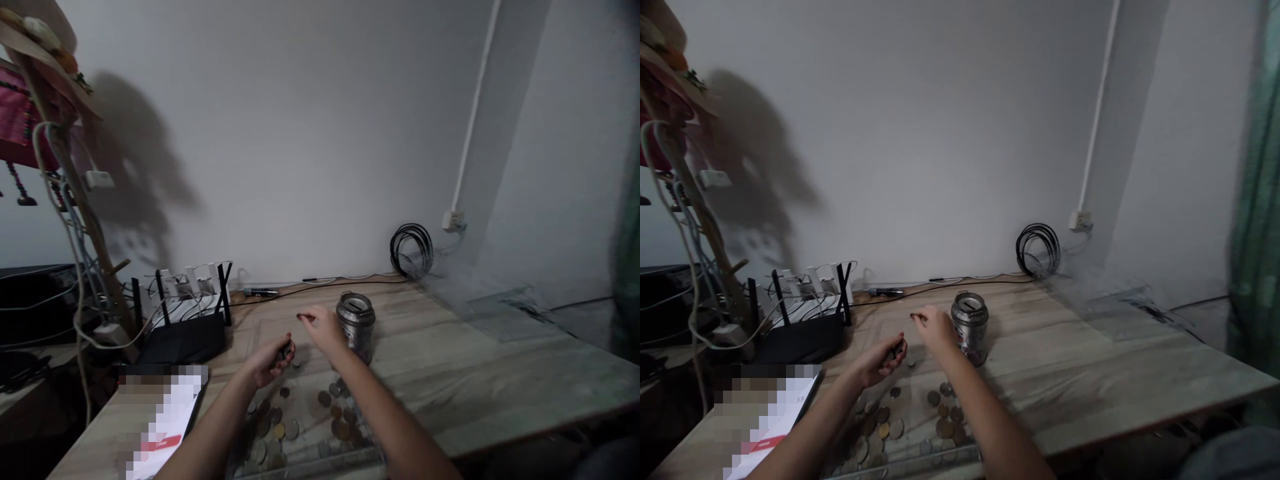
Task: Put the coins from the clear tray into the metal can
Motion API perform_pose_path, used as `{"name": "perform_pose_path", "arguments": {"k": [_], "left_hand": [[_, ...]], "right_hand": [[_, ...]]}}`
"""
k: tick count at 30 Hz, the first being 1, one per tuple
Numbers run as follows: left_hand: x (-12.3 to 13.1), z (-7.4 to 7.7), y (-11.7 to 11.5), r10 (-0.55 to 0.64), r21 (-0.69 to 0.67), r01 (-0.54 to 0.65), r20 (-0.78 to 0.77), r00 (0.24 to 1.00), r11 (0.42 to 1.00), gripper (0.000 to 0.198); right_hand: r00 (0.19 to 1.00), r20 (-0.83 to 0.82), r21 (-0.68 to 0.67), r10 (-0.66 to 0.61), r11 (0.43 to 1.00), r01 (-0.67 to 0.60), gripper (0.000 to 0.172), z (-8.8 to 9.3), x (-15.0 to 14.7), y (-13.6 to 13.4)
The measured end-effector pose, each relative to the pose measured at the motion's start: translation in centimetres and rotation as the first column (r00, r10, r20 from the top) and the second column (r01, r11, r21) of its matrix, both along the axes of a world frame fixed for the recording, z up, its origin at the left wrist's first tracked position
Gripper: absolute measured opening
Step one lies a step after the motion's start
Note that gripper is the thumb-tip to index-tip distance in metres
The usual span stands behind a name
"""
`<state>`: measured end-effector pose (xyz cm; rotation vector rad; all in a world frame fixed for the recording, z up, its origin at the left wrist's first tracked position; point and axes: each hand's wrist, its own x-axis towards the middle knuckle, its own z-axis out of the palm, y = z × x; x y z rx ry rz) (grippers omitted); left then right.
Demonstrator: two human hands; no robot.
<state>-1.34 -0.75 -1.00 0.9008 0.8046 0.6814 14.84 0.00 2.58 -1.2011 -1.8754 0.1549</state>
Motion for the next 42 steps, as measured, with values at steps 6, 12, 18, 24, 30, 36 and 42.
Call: {"name": "perform_pose_path", "arguments": {"k": [6, 12, 18, 24, 30, 36, 42], "left_hand": [[0.1, -0.4, 0.6, 0.124, -0.074, -0.127, -0.045, 0.991, 0.989, 0.009], [0.2, -0.1, 0.0, 0.117, 0.057, -0.11, -0.147, 0.982, 0.992, 0.017], [0.2, 0.0, -0.3, 0.103, 0.176, -0.076, -0.154, 0.983, 0.982, 0.039], [0.1, -0.1, -0.2, 0.105, 0.201, -0.073, -0.158, 0.982, 0.977, 0.048], [0.2, -0.4, -0.2, 0.086, 0.16, -0.063, -0.144, 0.986, 0.985, 0.046], [0.3, -0.2, 0.0, 0.062, 0.05, -0.055, -0.15, 0.987, 0.997, 0.026], [0.3, -0.2, 0.2, 0.162, 0.022, -0.161, -0.172, 0.972, 0.987, 0.018]], "right_hand": [[0.9, -0.111, 0.35, -0.422, 0.831, 0.433, 0.023, 3.5, 4.5, -1.8], [0.763, 0.088, 0.034, -0.641, 0.767, 0.641, 0.017, 3.6, 8.0, -1.0], [0.769, 0.019, 0.173, -0.639, 0.76, 0.627, 0.021, 3.6, 7.6, -0.9], [0.985, -0.041, 0.23, -0.169, 0.957, 0.174, 0.023, 2.0, 2.2, -1.1], [0.935, -0.066, -0.345, 0.349, 0.871, -0.35, 0.021, -2.4, -1.6, 0.9], [0.998, 0.002, 0.044, -0.064, 0.997, 0.064, 0.015, 0.4, 1.2, 0.3], [0.87, -0.05, 0.354, -0.491, 0.805, 0.475, 0.024, 3.1, 4.8, -1.3]]}}
